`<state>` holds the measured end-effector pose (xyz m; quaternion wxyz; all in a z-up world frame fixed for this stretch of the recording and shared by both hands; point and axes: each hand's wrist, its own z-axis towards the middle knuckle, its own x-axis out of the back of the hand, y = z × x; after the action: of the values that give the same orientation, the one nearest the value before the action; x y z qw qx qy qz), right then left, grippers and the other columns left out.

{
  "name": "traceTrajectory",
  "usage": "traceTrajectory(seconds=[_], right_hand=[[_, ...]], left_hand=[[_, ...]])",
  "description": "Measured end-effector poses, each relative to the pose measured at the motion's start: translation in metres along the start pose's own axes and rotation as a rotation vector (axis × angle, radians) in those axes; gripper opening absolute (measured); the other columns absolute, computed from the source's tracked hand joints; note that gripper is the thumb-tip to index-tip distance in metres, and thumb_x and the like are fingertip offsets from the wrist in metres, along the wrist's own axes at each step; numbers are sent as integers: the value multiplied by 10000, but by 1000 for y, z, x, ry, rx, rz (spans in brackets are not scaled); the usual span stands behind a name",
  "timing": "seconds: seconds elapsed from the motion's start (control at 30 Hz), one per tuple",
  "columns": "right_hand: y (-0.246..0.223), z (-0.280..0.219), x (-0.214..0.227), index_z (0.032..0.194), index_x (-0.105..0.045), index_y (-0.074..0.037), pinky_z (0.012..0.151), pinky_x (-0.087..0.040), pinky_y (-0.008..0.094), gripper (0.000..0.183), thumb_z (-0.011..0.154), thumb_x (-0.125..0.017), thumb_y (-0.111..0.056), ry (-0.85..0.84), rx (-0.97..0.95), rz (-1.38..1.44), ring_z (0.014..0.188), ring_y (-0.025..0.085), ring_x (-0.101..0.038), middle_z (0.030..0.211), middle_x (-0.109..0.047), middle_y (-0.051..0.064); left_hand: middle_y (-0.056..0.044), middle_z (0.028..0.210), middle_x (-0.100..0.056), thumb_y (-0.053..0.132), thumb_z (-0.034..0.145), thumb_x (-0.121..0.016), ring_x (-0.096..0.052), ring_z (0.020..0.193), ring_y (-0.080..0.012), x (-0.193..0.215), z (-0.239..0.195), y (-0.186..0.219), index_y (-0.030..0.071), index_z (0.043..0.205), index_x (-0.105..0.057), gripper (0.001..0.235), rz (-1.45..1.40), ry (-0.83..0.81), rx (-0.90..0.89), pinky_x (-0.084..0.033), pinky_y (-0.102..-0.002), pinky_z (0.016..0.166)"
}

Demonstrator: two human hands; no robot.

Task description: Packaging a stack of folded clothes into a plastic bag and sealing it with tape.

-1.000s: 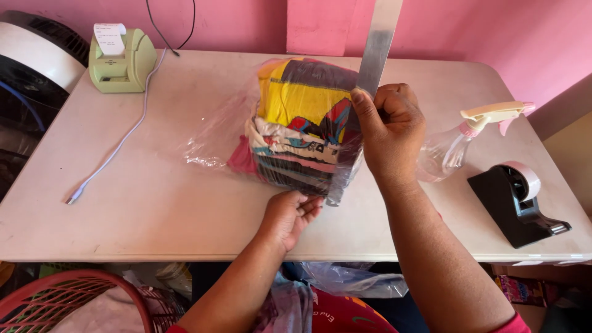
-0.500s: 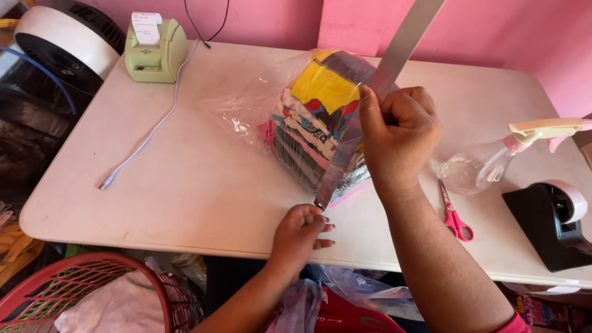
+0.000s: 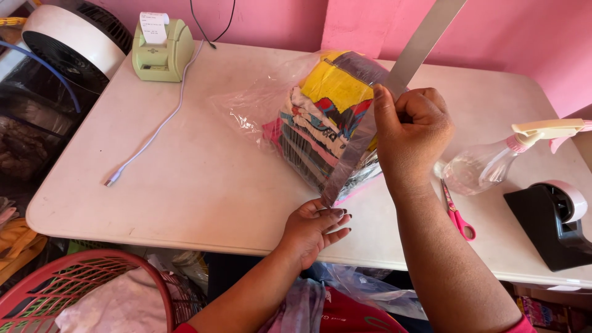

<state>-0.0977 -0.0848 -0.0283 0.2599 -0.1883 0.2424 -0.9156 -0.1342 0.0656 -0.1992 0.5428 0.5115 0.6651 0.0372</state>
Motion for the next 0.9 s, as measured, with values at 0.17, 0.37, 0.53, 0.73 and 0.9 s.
traceTrajectory(seconds=[0.17,0.37,0.53,0.73,0.9], right_hand=[[3,-2,1,718,-554,-11,626,-388,321,427,984,-879,-89,6,12,7,716,148,-499,772,-540,48],[-2,0,3,735,-553,-5,639,-390,318,417,998,-868,-78,0,10,48,740,147,-501,812,-546,49],[-11,2,3,759,-536,4,679,-397,319,414,1018,-855,-42,8,74,77,780,154,-501,856,-537,53],[-10,4,-1,752,-481,7,690,-398,292,462,1073,-812,2,35,140,151,769,151,-471,842,-503,46],[26,47,23,912,-476,-43,680,-397,287,336,1129,-731,-56,65,82,312,756,149,-437,858,-485,28]], left_hand=[[-127,1079,-727,88,918,-722,-733,1056,-273,1,5,-14,-20,1069,-657,197,59,41,-70,-632,-442,909],[-123,1058,-723,117,929,-696,-743,1032,-275,0,7,-15,-7,1053,-655,179,118,74,-142,-643,-444,857],[-155,1046,-724,119,958,-657,-754,1007,-272,1,7,-13,6,1028,-586,150,212,85,-172,-650,-426,818],[-144,1048,-717,100,972,-616,-746,1008,-237,3,13,-9,19,1021,-540,122,335,80,-238,-648,-401,781],[-165,1048,-713,96,981,-611,-752,974,-245,14,24,-17,16,1036,-531,125,332,66,-190,-650,-383,767]])
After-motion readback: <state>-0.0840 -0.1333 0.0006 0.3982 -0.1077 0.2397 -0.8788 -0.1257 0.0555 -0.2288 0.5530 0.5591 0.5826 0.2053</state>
